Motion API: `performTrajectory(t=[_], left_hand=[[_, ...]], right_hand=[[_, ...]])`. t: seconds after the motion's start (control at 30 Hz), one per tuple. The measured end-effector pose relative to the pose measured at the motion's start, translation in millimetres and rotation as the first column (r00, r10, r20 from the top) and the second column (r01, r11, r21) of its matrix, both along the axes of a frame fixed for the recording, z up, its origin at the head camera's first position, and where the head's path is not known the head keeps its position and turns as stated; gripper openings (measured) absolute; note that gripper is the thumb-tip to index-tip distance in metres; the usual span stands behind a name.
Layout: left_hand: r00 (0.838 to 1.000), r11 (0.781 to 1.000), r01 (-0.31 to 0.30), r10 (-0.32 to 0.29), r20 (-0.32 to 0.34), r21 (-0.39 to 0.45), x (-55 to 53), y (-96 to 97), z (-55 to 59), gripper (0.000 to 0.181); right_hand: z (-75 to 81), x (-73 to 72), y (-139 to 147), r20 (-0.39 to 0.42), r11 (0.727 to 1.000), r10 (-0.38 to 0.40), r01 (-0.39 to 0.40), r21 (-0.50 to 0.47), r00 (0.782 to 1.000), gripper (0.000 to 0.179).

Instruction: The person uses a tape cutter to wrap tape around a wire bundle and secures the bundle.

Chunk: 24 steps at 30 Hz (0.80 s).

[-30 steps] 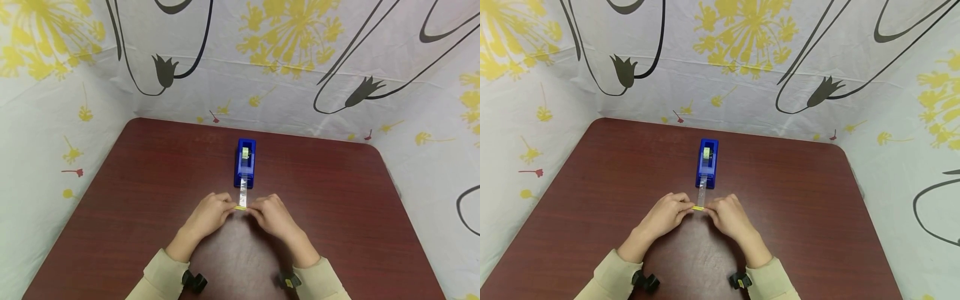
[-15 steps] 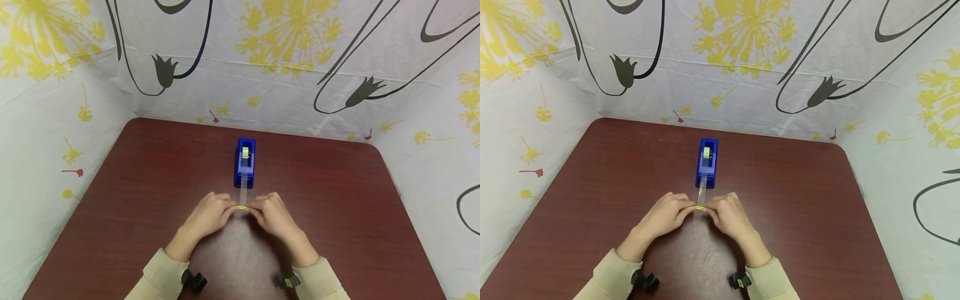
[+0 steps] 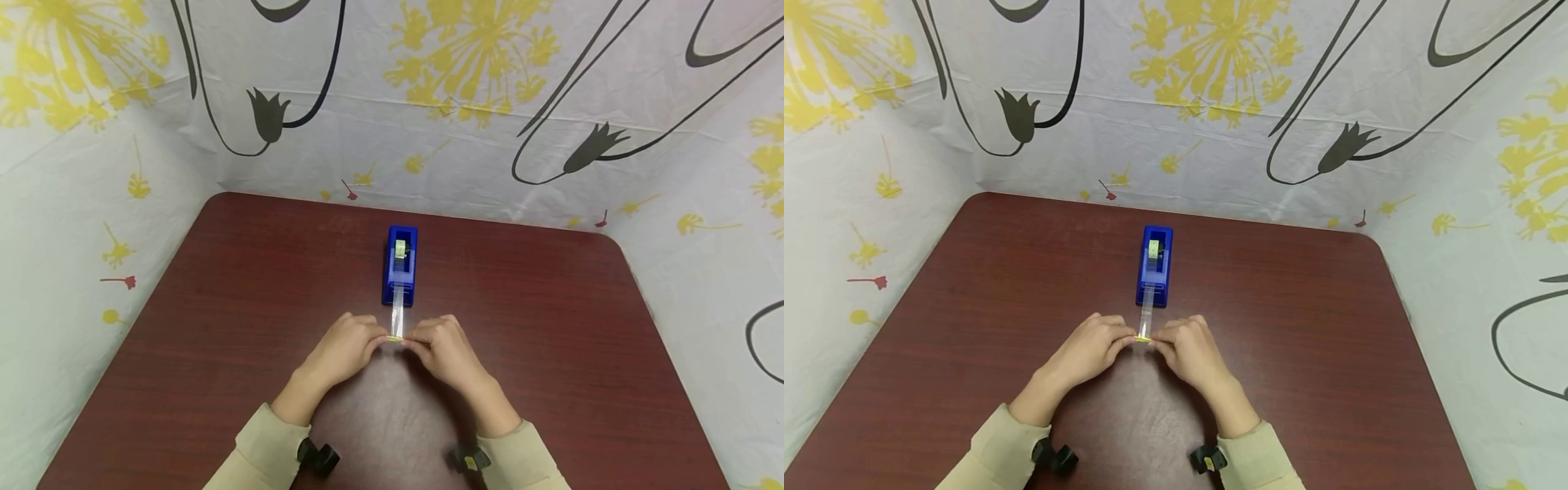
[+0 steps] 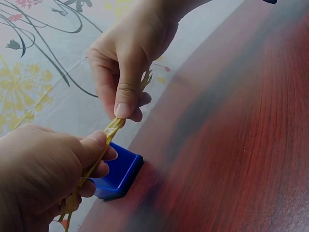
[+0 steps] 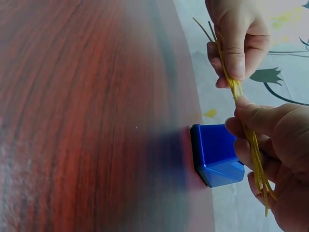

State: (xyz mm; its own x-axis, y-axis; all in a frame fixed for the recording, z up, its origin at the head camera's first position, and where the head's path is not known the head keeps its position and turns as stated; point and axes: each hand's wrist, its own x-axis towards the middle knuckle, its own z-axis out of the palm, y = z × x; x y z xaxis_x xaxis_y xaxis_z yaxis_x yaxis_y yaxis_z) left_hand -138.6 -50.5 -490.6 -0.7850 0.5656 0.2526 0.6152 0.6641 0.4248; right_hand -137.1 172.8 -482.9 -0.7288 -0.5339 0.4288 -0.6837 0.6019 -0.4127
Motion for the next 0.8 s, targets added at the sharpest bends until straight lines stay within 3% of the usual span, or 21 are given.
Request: performTrajectory(t=[0.27, 0.47, 0.8], left_hand=[[0.999, 1.000, 0.006, -0.006, -0.052, 0.009, -1.5, 1.7, -1.6, 0.011], [0.997, 1.000, 0.006, -0.004, -0.079, 0.020, -1.2, 1.2, -1.9, 0.011], [0.999, 1.000, -0.011, 0.010, 0.038, 0.023, -0.6, 1.9, 0.8, 0.015]], right_hand=[[4.6, 0.1, 3.1, 0.101, 0.998, -0.026, 0.020, 0.059, 0.995, 0.006], [4.1, -1.3, 4.5, 0.053, 0.998, -0.003, -0.001, 0.057, 0.999, 0.007], [2.1, -0.7, 4.1, -0.027, 0.997, -0.015, 0.017, 0.079, 1.000, 0.008]])
